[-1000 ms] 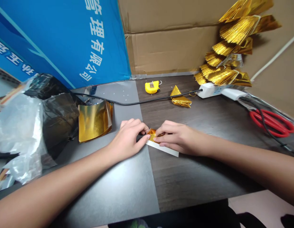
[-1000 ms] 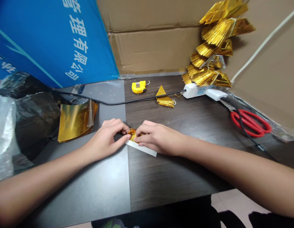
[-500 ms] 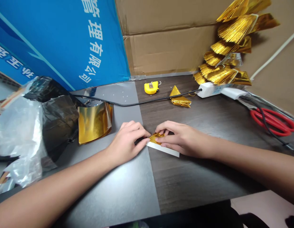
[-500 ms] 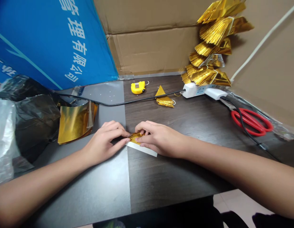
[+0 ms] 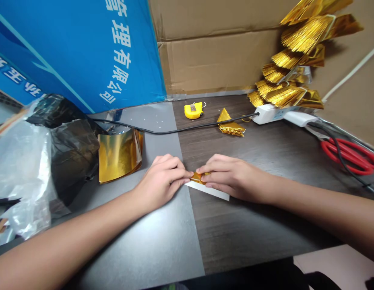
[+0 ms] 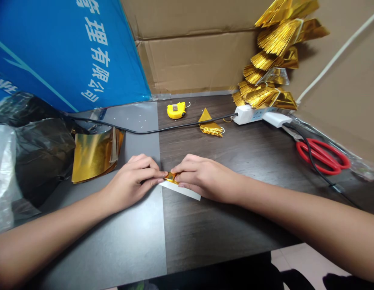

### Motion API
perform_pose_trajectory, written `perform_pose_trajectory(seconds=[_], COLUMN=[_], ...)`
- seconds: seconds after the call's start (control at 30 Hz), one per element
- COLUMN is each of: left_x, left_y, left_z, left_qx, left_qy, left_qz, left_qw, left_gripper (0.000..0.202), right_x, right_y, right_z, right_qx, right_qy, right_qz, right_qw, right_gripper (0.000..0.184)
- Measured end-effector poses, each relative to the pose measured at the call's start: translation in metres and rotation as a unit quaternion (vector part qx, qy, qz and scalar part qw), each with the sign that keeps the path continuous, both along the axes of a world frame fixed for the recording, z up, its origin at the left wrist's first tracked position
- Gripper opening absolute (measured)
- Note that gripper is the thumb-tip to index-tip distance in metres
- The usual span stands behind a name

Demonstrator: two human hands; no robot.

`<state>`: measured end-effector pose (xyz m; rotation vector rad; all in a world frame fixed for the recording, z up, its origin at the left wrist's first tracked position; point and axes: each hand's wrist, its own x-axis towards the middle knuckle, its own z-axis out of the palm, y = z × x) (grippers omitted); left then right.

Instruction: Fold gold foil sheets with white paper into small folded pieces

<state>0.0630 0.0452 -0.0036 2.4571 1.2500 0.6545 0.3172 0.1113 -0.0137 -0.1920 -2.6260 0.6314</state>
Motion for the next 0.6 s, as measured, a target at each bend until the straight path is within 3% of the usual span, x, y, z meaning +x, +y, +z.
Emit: perform_pose_trajectory(seconds=[0.37, 0.6], left_x=[-0.0024, -0.004], left_y=[0.0009, 0.0008], left_z=[-0.0018, -0.0005], left_qx=[-0.018, -0.017], left_qy=[0.022, 0.028], left_qz=[-0.002, -0.013], left_qw=[1.0, 0.999], left_gripper=[0.025, 0.027], right_x=[-0.0008, -0.0009], right_y=[-0.0017, -0.0028], right_z=[0.0003, 0.0048], right_qx=[0.002, -0.025], right_qy=[0.017, -0.022], right_qz=[0.007, 0.005], right_qw=[1.0, 0.999], right_gripper=[0.02, 0.02])
